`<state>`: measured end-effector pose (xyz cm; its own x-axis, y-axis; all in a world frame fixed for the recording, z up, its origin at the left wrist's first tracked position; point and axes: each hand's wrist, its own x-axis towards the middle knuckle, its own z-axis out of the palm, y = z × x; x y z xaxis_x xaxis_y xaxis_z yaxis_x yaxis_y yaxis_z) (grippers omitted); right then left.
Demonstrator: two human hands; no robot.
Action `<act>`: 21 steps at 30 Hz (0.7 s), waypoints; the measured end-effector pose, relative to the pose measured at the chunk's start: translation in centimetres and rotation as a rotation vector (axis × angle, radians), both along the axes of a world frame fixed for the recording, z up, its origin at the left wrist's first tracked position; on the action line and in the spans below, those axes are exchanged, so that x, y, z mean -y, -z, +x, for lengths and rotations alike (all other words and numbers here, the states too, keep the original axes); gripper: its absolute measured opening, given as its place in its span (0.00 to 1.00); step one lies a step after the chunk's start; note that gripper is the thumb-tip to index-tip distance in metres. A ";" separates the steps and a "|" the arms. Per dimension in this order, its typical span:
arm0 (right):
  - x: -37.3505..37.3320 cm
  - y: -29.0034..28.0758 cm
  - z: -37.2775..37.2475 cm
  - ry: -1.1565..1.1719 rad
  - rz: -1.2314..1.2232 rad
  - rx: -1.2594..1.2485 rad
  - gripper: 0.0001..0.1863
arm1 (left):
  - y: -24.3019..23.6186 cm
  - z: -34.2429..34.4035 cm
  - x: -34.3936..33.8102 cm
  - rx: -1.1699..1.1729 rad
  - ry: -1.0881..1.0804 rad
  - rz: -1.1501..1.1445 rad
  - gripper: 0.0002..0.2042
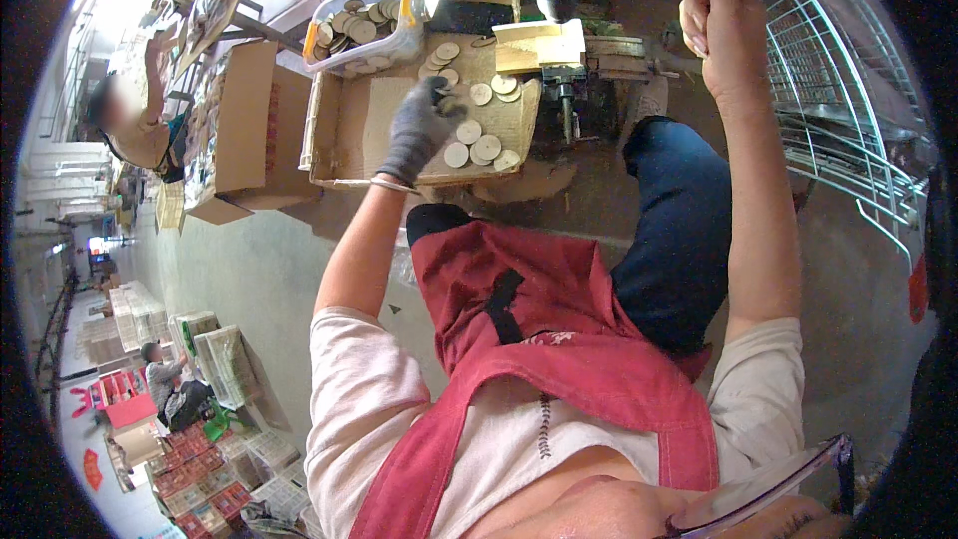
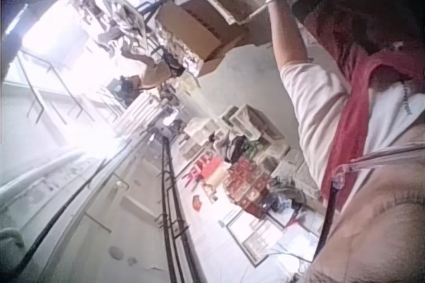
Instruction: The person sits at a drill press and repeatedly places small round wooden discs under the drill bit, then pulls a lever to drill a hole. The discs are handled one at a time from a cardboard tray and returned to the tray after drilling.
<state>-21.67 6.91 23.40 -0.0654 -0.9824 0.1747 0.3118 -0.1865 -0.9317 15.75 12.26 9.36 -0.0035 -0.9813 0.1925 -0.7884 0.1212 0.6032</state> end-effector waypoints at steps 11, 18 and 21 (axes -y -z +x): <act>-0.3 -0.9 1.4 0.032 0.028 0.002 0.13 | 2.5 2.7 -2.7 -0.135 0.167 0.519 0.32; -0.4 -0.8 0.9 0.081 0.012 -0.068 0.17 | 1.1 1.4 -2.5 0.204 0.206 0.423 0.31; -0.1 -0.5 1.2 0.067 0.033 -0.009 0.13 | 1.4 1.5 -2.6 0.198 0.208 0.375 0.32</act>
